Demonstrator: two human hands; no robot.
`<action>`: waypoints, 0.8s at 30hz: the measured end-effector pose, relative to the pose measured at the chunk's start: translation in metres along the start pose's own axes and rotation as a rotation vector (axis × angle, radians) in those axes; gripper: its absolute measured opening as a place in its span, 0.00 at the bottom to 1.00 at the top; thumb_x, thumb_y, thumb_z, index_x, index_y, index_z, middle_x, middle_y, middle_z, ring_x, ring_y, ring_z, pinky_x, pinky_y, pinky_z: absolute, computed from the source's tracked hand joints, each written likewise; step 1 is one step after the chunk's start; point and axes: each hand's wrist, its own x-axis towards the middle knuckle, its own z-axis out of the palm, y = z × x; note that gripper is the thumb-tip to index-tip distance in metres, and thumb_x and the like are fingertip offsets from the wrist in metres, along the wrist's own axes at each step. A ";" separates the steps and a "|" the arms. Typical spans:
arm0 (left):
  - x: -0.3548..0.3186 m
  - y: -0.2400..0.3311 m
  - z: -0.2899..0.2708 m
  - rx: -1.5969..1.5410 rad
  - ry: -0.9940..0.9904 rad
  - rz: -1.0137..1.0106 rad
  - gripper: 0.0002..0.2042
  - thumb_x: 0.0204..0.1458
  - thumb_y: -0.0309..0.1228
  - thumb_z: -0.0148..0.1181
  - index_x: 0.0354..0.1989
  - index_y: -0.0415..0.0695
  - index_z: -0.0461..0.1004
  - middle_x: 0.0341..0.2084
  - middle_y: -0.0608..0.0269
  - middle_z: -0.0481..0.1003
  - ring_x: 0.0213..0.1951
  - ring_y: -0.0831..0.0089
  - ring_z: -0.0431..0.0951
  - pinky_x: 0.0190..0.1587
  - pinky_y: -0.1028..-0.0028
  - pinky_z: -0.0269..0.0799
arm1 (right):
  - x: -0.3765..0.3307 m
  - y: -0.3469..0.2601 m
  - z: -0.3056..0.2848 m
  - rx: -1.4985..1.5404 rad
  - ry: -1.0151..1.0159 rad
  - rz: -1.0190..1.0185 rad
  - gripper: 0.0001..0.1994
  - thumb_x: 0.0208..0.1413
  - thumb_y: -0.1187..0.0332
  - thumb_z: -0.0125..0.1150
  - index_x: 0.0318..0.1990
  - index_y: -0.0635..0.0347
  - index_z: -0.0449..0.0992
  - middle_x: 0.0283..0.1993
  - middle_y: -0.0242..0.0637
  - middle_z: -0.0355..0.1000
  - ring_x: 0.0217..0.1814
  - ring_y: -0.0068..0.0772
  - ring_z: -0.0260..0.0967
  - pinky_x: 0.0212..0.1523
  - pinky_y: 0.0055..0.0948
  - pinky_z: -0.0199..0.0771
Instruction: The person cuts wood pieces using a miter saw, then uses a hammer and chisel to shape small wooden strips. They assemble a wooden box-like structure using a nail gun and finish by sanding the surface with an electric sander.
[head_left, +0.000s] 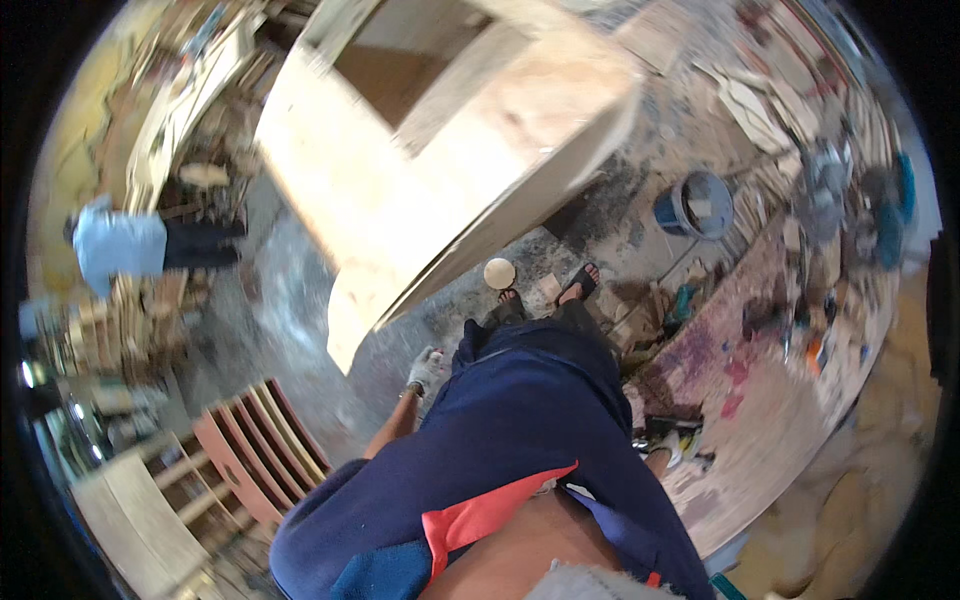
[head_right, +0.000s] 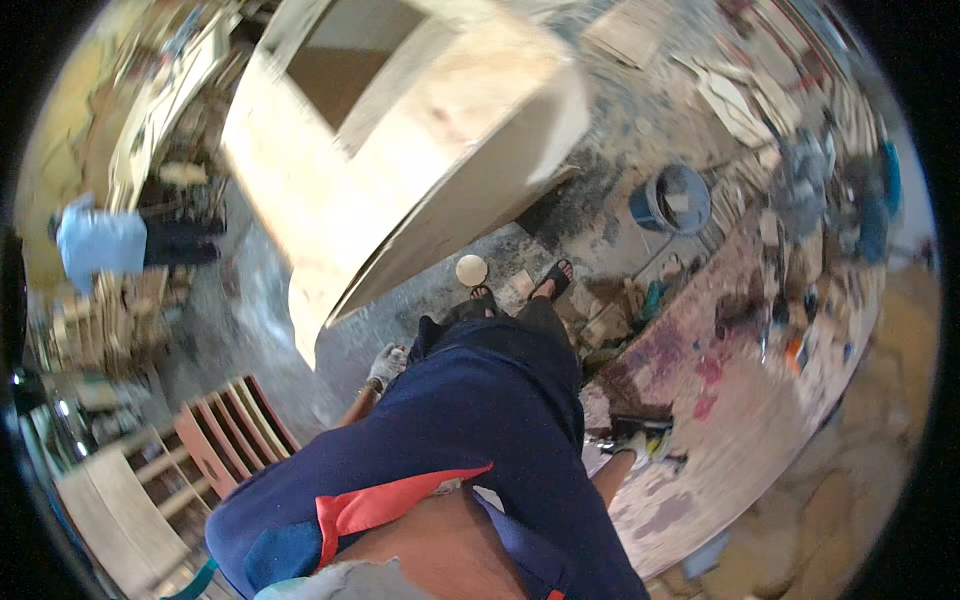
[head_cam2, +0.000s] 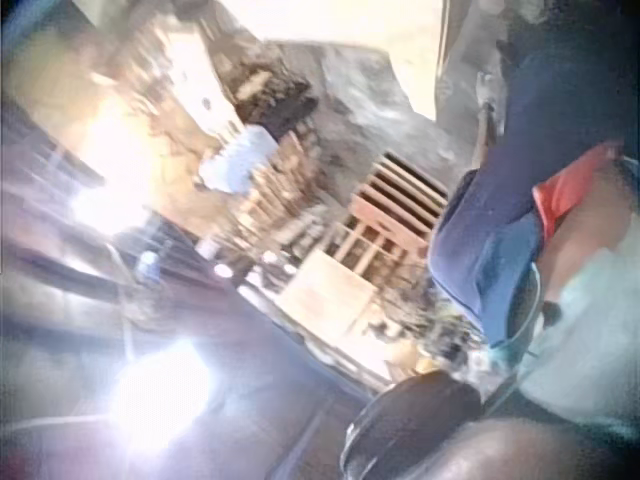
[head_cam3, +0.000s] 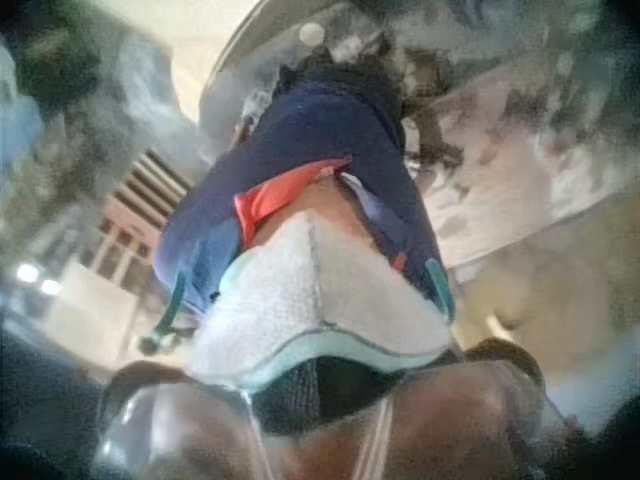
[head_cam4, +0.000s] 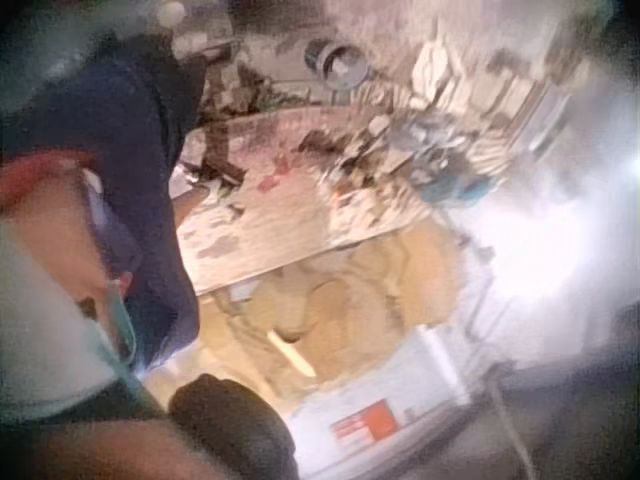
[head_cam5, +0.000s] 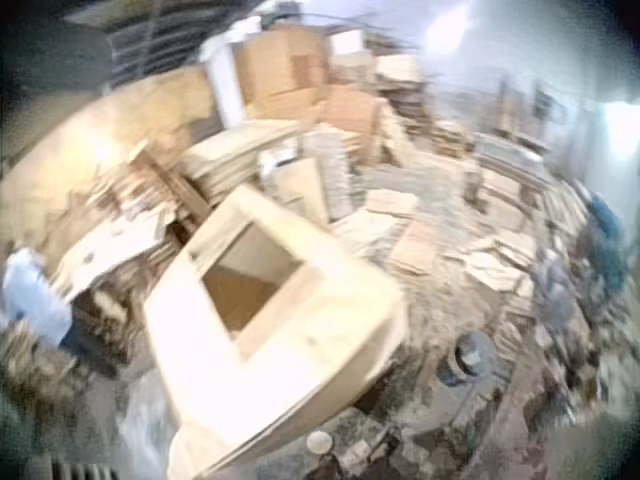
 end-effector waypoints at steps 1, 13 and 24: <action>-0.012 -0.014 -0.002 -0.073 0.063 -0.011 0.15 0.63 0.38 0.56 0.53 0.44 0.77 0.42 0.62 0.80 0.33 0.75 0.77 0.34 0.73 0.77 | 0.002 -0.010 -0.007 -0.031 -0.074 0.040 0.15 0.61 0.61 0.59 0.54 0.52 0.76 0.45 0.37 0.79 0.39 0.41 0.77 0.42 0.44 0.82; -0.107 0.041 -0.082 0.143 1.619 0.187 0.25 0.65 0.42 0.54 0.54 0.26 0.69 0.45 0.37 0.76 0.46 0.46 0.77 0.55 0.58 0.70 | -0.290 -0.149 0.132 -0.294 -0.143 -1.044 0.16 0.59 0.69 0.63 0.53 0.63 0.74 0.38 0.37 0.78 0.26 0.28 0.69 0.24 0.34 0.72; -0.173 0.416 0.131 0.735 0.691 1.302 0.32 0.54 0.40 0.69 0.67 0.43 0.70 0.66 0.48 0.69 0.69 0.51 0.65 0.71 0.54 0.59 | -0.533 -0.285 0.264 -0.518 -1.142 -1.290 0.17 0.59 0.66 0.70 0.51 0.62 0.74 0.36 0.36 0.76 0.24 0.23 0.68 0.24 0.24 0.69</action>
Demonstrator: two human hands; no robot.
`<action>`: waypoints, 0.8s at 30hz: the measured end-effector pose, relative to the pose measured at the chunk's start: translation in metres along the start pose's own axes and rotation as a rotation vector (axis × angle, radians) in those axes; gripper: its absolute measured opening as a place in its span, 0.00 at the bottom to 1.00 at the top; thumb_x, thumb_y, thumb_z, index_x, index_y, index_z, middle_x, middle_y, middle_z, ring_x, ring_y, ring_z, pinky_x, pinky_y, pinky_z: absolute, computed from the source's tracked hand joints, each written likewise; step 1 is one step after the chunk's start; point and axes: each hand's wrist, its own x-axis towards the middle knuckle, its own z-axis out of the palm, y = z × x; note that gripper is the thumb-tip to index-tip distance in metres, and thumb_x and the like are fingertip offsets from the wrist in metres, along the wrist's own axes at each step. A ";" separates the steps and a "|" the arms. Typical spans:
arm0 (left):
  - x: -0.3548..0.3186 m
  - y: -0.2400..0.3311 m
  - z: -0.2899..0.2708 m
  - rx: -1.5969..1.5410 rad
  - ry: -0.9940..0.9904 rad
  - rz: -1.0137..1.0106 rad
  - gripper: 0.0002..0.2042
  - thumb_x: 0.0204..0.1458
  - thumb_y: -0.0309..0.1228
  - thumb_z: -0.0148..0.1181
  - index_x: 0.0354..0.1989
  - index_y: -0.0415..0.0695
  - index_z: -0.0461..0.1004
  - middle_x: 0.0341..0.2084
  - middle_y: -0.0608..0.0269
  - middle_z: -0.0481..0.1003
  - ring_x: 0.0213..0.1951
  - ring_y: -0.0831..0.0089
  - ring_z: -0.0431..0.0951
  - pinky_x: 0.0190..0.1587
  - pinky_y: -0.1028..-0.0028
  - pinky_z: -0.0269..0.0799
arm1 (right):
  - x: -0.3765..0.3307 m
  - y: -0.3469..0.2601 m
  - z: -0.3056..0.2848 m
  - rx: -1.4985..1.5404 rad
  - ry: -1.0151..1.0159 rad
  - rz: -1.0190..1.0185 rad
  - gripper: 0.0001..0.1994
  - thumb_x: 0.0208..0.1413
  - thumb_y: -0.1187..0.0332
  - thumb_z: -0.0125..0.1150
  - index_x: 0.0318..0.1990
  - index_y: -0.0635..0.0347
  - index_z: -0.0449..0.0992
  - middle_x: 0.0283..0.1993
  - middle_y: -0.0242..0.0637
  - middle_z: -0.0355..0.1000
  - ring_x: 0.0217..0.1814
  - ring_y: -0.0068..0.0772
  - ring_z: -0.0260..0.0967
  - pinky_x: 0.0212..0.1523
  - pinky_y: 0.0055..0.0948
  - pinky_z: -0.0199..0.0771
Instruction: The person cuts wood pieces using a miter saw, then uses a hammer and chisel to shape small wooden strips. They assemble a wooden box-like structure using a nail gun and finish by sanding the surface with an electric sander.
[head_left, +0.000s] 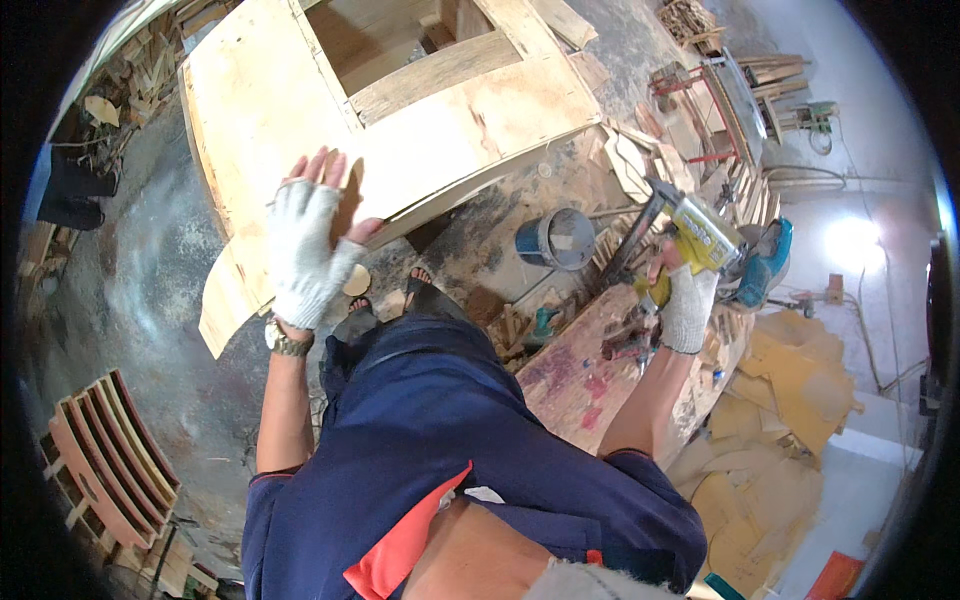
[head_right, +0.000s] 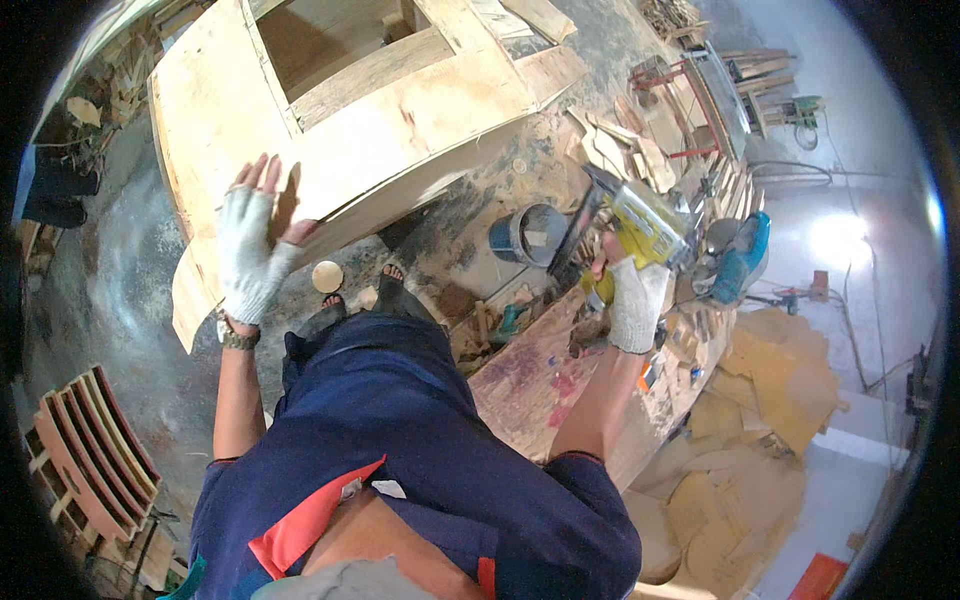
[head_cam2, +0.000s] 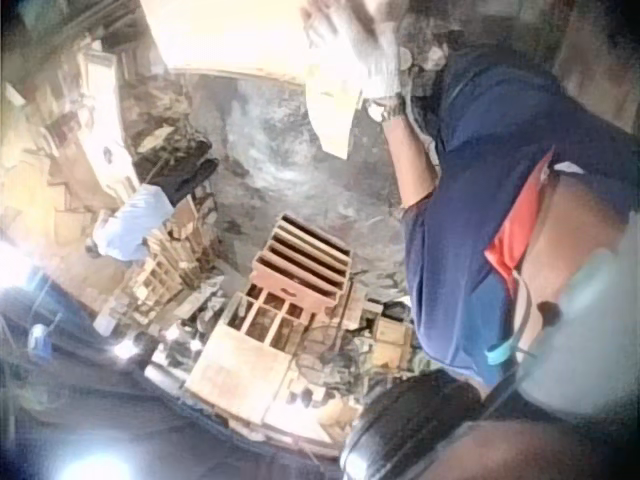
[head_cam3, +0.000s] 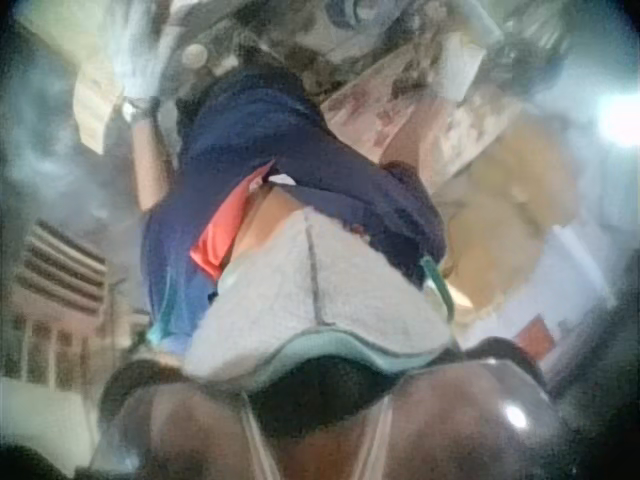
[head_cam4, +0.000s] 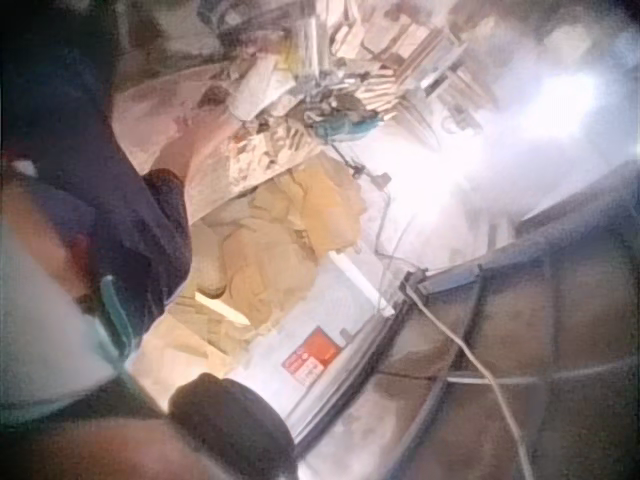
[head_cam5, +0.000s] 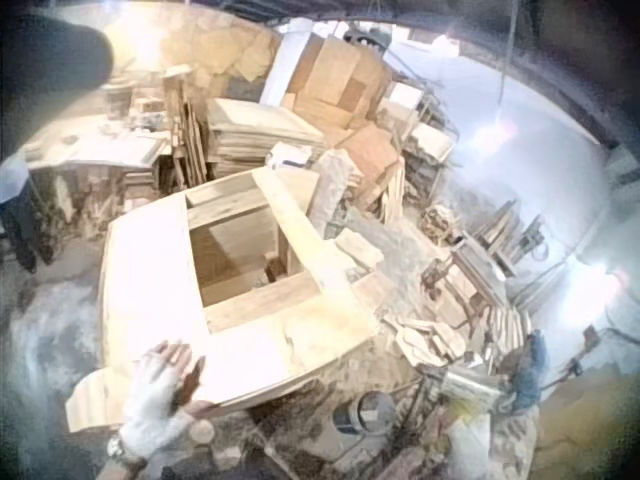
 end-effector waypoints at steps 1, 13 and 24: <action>0.006 0.012 0.004 0.034 -0.030 -0.020 0.40 0.47 0.45 0.73 0.70 0.46 0.67 0.70 0.50 0.65 0.72 0.49 0.60 0.73 0.52 0.53 | 0.010 -0.014 0.007 -0.098 0.015 -0.043 0.17 0.59 0.66 0.70 0.51 0.63 0.74 0.35 0.35 0.76 0.25 0.23 0.69 0.24 0.24 0.69; -0.006 0.015 0.017 0.219 -0.104 -0.156 0.49 0.36 0.50 0.77 0.73 0.62 0.63 0.73 0.42 0.57 0.73 0.44 0.57 0.74 0.49 0.51 | 0.108 -0.139 0.107 -0.604 -0.489 -0.320 0.18 0.60 0.62 0.70 0.52 0.65 0.79 0.37 0.36 0.81 0.21 0.16 0.66 0.21 0.20 0.67; -0.007 0.008 0.018 0.140 -0.101 -0.120 0.47 0.42 0.50 0.74 0.74 0.59 0.62 0.76 0.43 0.52 0.76 0.47 0.52 0.76 0.51 0.46 | 0.091 -0.117 0.123 0.312 -0.465 -0.004 0.18 0.69 0.57 0.58 0.55 0.63 0.72 0.45 0.45 0.78 0.16 0.20 0.59 0.16 0.22 0.63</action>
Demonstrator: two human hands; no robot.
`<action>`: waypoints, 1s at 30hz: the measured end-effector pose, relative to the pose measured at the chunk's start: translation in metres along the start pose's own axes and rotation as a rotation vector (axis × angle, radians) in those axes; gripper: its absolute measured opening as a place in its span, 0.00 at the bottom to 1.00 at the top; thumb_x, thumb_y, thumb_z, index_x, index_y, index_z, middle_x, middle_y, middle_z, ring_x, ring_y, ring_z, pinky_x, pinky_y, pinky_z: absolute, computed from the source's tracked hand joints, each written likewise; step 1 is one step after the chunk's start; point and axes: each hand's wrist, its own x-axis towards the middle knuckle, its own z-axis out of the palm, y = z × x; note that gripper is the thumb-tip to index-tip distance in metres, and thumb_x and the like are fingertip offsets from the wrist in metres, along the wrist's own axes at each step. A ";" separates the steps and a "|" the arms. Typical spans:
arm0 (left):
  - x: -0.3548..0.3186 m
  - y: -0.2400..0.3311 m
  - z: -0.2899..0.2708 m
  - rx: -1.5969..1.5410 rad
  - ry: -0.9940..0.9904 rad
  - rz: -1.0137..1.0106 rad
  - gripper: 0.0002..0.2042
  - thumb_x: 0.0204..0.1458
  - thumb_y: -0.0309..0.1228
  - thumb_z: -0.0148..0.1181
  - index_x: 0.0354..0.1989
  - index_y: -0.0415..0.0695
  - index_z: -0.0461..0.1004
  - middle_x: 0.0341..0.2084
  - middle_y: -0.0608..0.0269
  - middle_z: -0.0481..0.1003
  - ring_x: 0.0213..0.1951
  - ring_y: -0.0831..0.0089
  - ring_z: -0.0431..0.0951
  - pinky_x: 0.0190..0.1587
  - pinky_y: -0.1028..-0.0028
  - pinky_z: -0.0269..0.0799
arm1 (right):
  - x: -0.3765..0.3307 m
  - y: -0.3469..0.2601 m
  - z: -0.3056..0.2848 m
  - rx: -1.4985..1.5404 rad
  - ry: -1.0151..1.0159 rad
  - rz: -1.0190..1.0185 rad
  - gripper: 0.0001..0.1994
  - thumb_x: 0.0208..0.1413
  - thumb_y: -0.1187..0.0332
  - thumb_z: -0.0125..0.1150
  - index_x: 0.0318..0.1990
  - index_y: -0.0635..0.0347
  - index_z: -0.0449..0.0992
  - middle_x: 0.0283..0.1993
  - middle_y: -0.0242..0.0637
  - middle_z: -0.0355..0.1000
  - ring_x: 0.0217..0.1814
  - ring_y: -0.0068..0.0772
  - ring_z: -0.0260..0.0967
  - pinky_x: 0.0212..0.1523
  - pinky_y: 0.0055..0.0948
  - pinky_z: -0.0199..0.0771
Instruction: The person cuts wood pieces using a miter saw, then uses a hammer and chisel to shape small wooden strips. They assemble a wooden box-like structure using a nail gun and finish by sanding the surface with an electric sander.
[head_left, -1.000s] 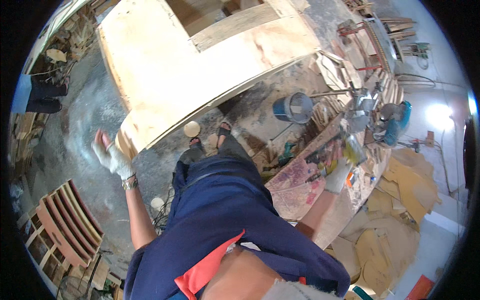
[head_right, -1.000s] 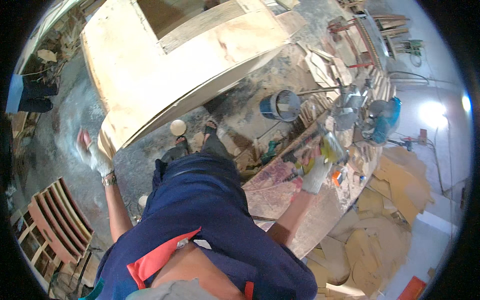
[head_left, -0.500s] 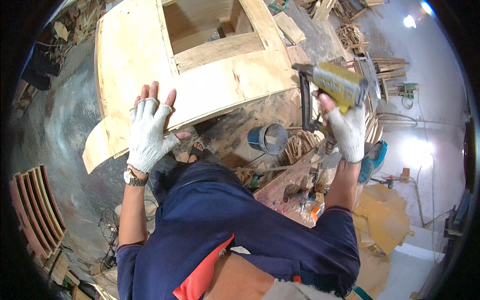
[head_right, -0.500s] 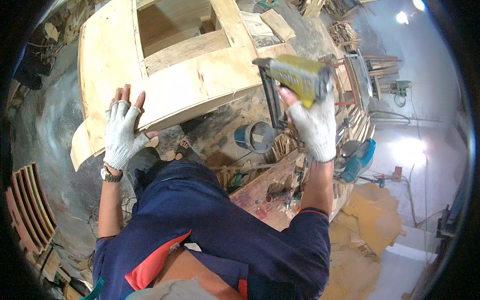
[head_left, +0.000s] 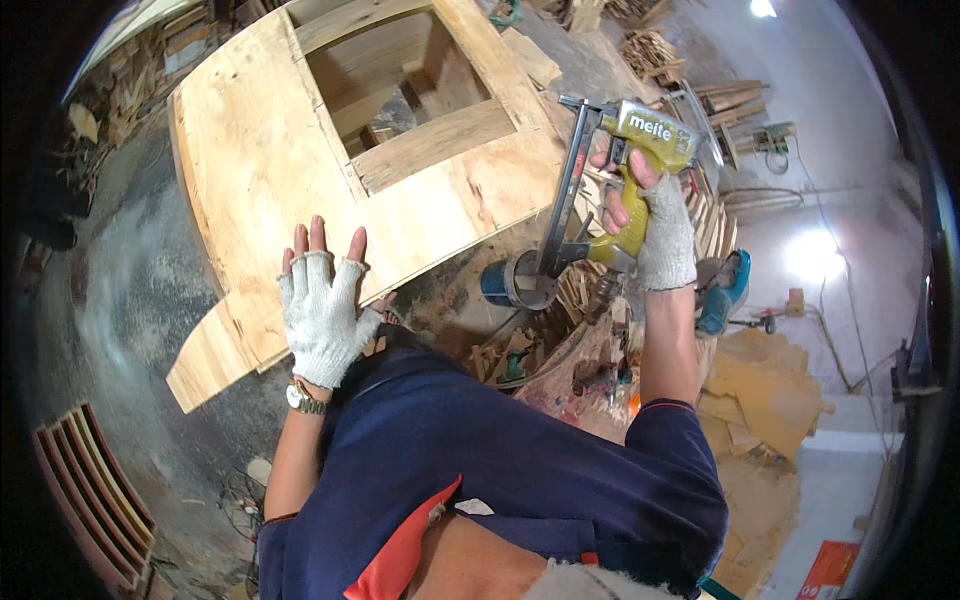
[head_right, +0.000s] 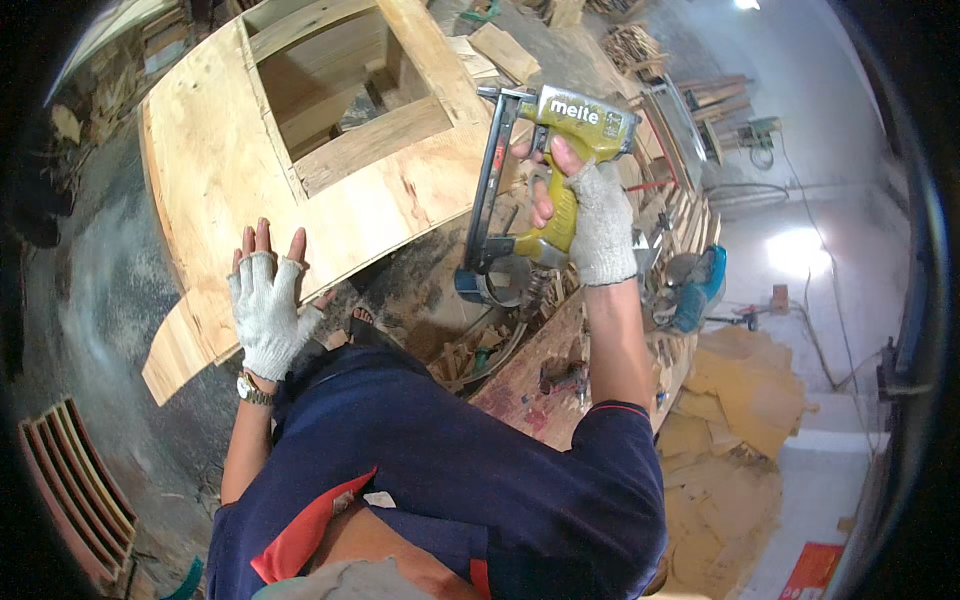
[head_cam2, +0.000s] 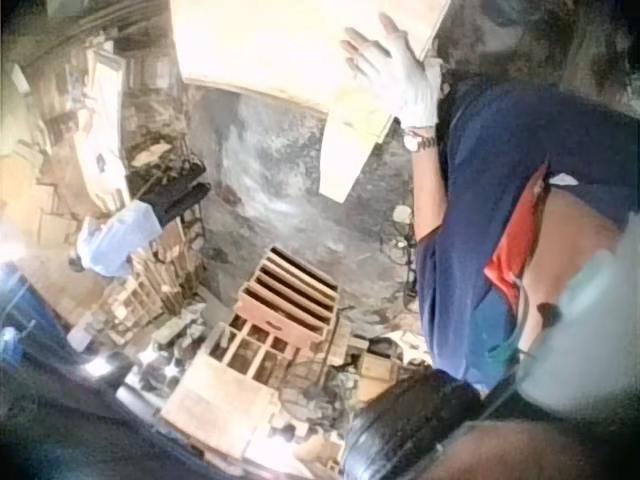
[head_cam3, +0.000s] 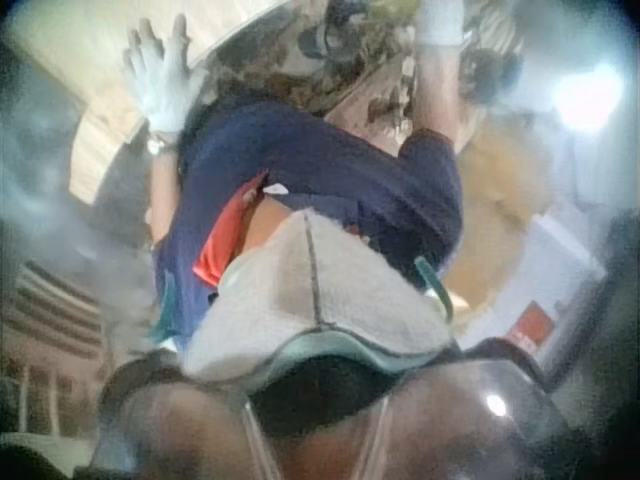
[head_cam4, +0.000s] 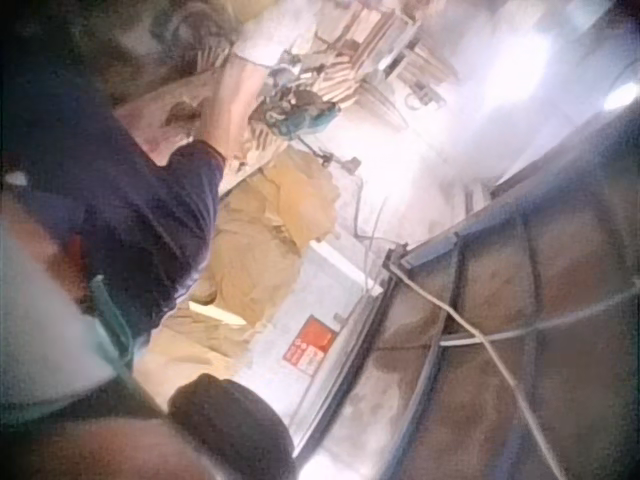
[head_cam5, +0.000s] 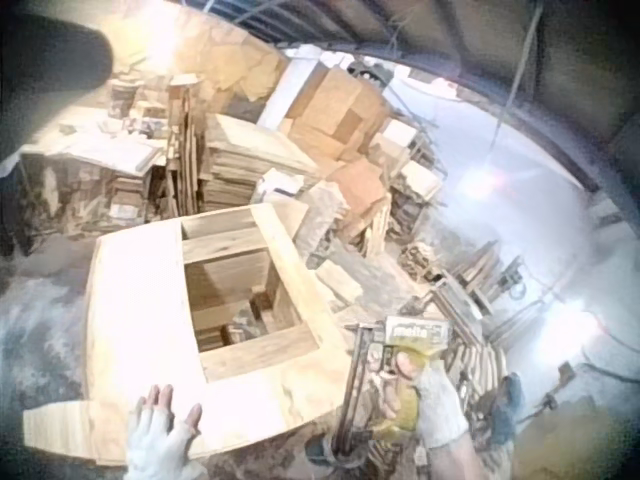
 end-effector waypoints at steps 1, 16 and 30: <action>0.000 -0.001 0.001 -0.014 0.005 0.006 0.46 0.43 0.50 0.74 0.74 0.58 0.62 0.75 0.43 0.52 0.76 0.47 0.52 0.75 0.51 0.46 | -0.004 0.006 -0.001 0.068 0.012 0.025 0.18 0.69 0.57 0.58 0.55 0.63 0.72 0.45 0.44 0.78 0.16 0.19 0.58 0.16 0.21 0.62; -0.001 -0.004 0.004 -0.039 0.016 0.016 0.42 0.46 0.49 0.73 0.71 0.55 0.66 0.75 0.42 0.53 0.75 0.45 0.53 0.75 0.50 0.47 | -0.016 -0.030 0.022 -1.125 0.095 -0.235 0.19 0.59 0.58 0.69 0.50 0.64 0.81 0.41 0.41 0.83 0.36 0.36 0.79 0.41 0.37 0.78; -0.001 -0.008 -0.001 -0.139 0.009 0.008 0.44 0.40 0.48 0.76 0.70 0.53 0.67 0.73 0.38 0.55 0.74 0.43 0.55 0.74 0.49 0.49 | 0.055 -0.030 0.042 -1.498 -0.280 -0.205 0.24 0.57 0.54 0.69 0.53 0.64 0.77 0.40 0.50 0.81 0.42 0.50 0.80 0.46 0.44 0.78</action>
